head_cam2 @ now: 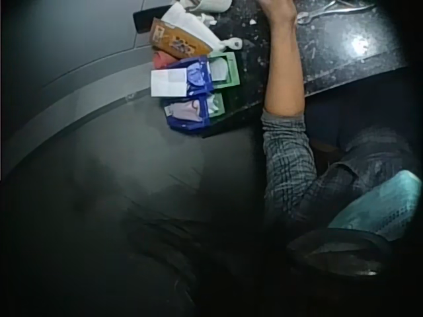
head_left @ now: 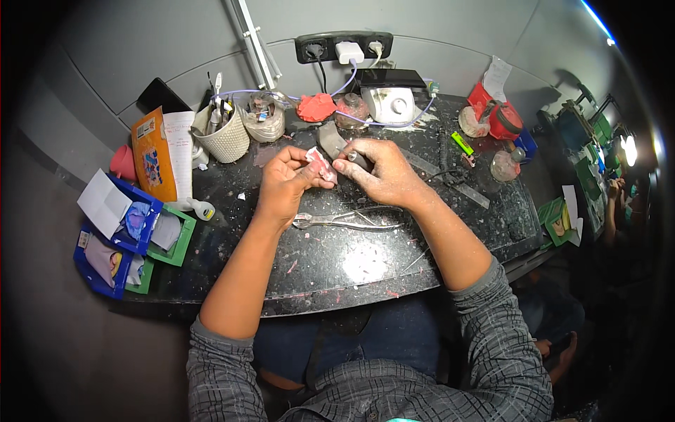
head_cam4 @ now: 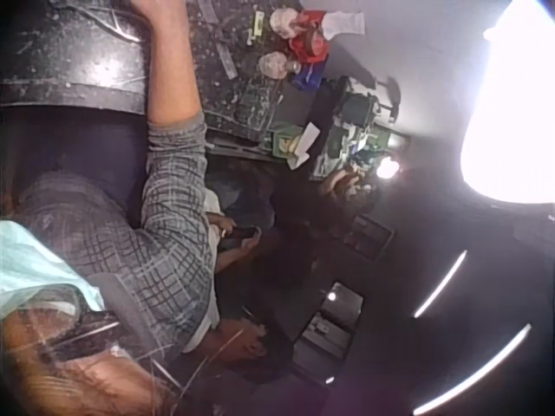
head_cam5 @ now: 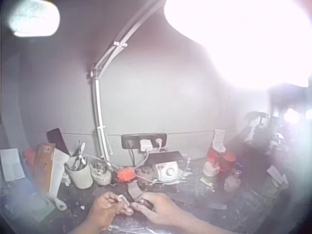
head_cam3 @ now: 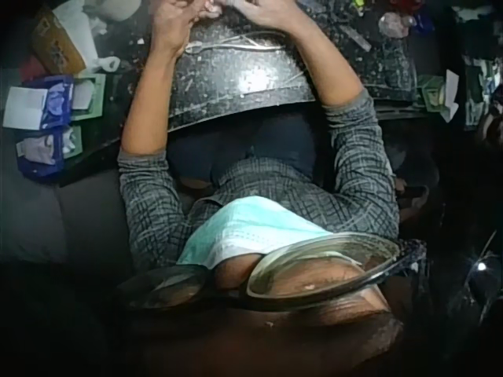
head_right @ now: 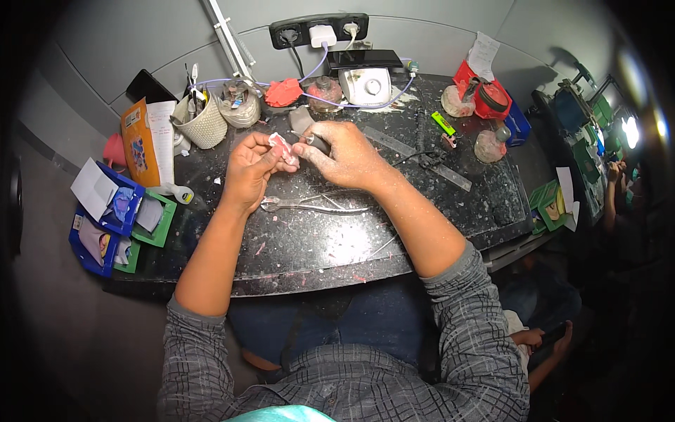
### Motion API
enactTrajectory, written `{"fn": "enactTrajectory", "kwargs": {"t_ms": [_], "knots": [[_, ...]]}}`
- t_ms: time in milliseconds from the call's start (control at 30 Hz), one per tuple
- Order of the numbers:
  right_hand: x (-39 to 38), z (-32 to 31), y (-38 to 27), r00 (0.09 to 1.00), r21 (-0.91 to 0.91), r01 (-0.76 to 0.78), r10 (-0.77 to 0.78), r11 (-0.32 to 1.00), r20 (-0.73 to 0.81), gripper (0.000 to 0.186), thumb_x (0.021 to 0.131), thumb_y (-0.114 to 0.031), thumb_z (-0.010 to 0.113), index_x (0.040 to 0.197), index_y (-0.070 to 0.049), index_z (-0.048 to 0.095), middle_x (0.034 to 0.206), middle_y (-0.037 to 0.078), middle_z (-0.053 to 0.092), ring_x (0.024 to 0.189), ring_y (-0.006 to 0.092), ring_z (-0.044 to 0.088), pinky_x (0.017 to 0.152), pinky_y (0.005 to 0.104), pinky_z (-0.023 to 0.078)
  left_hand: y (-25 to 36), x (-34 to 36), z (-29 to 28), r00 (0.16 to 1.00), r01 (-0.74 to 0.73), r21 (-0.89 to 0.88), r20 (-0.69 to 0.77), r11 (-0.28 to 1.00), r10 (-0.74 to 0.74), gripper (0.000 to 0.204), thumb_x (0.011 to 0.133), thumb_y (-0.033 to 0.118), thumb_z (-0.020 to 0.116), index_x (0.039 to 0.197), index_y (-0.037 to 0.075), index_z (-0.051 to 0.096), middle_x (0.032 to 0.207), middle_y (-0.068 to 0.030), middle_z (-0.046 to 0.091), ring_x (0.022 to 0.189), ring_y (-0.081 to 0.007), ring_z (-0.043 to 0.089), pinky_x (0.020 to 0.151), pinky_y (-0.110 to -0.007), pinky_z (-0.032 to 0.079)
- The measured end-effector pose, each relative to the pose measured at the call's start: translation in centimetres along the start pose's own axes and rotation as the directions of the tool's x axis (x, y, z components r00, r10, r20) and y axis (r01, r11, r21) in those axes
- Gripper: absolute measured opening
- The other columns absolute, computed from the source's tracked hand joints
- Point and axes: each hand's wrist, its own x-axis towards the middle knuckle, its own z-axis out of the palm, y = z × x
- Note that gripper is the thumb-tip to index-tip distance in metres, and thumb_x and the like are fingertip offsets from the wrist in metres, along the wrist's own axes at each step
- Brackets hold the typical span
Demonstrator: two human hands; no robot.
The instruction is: The person holds a pink acrylic denture base and uses a rotary handpiece to grind and trim its surfaces. They also use a pair of pliers to adjust a metal wire component attached to the base.
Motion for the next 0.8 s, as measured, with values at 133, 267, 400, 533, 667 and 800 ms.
{"fn": "enactTrajectory", "kwargs": {"t_ms": [133,267,400,533,667,800], "knots": [[0.0,0.3,0.2,0.997,-0.02,0.065,-0.064,0.998,0.036,0.025,0.089,-0.025,0.081,0.094,-0.002,0.074,0.078,0.009,0.068,0.07,0.0131,0.058,0.068,0.0324,0.049,-0.4,0.1,-1.2,0.992,-0.129,0.113,0.03,0.985,0.126,0.008,0.1,0.002,0.065,0.1,0.001,0.058,0.096,-0.0139,0.071,0.084,-0.0186,0.072,0.074,-0.033,0.06],[-0.1,0.0,0.1,0.998,-0.012,-0.034,0.034,0.999,0.05,0.025,0.088,-0.023,0.083,0.097,-0.002,0.076,0.08,0.006,0.071,0.071,0.0106,0.058,0.068,0.0313,0.049,-0.2,0.0,0.1,0.99,-0.142,0.208,0.036,0.968,0.138,0.01,0.1,0.002,0.066,0.097,0.0,0.057,0.104,-0.0183,0.071,0.089,-0.0195,0.073,0.08,-0.034,0.061],[0.3,-0.1,1.0,0.977,0.161,-0.136,0.106,0.978,0.185,0.022,0.09,-0.021,0.081,0.097,-0.001,0.076,0.08,0.001,0.071,0.072,0.0066,0.056,0.065,0.0282,0.046,-0.1,-0.8,0.8,0.977,-0.211,0.299,0.058,0.931,0.203,0.012,0.1,0.002,0.066,0.095,-0.002,0.056,0.109,-0.0214,0.071,0.092,-0.0202,0.072,0.083,-0.035,0.061],[0.2,-0.3,0.6,0.953,0.373,-0.259,0.173,0.891,0.248,0.018,0.092,-0.02,0.079,0.094,-0.003,0.076,0.078,-0.001,0.069,0.066,0.0041,0.053,0.058,0.0243,0.039,-0.3,-1.2,1.7,0.947,-0.321,0.242,0.072,0.915,0.313,0.011,0.101,0.001,0.064,0.095,-0.003,0.056,0.105,-0.0181,0.071,0.09,-0.0158,0.069,0.082,-0.031,0.059],[0.5,-0.3,-0.3,0.908,0.479,-0.401,0.271,0.781,0.319,0.012,0.092,-0.013,0.077,0.092,-0.002,0.074,0.078,0.002,0.071,0.068,0.007,0.058,0.062,0.0244,0.043,-0.5,-1.8,1.9,0.931,-0.363,0.217,0.06,0.906,0.359,0.009,0.102,0.001,0.063,0.097,-0.004,0.056,0.108,-0.0194,0.07,0.092,-0.017,0.07,0.084,-0.032,0.06],[0.6,-0.5,0.3,0.876,0.52,-0.472,0.317,0.712,0.363,0.016,0.094,-0.02,0.077,0.092,-0.004,0.072,0.077,0.002,0.071,0.053,0.0054,0.047,0.048,0.0229,0.032,-0.6,-1.8,2.4,0.925,-0.377,0.258,0.058,0.889,0.376,0.009,0.102,0.001,0.062,0.098,-0.004,0.057,0.11,-0.0206,0.069,0.094,-0.018,0.07,0.085,-0.032,0.06]]}}
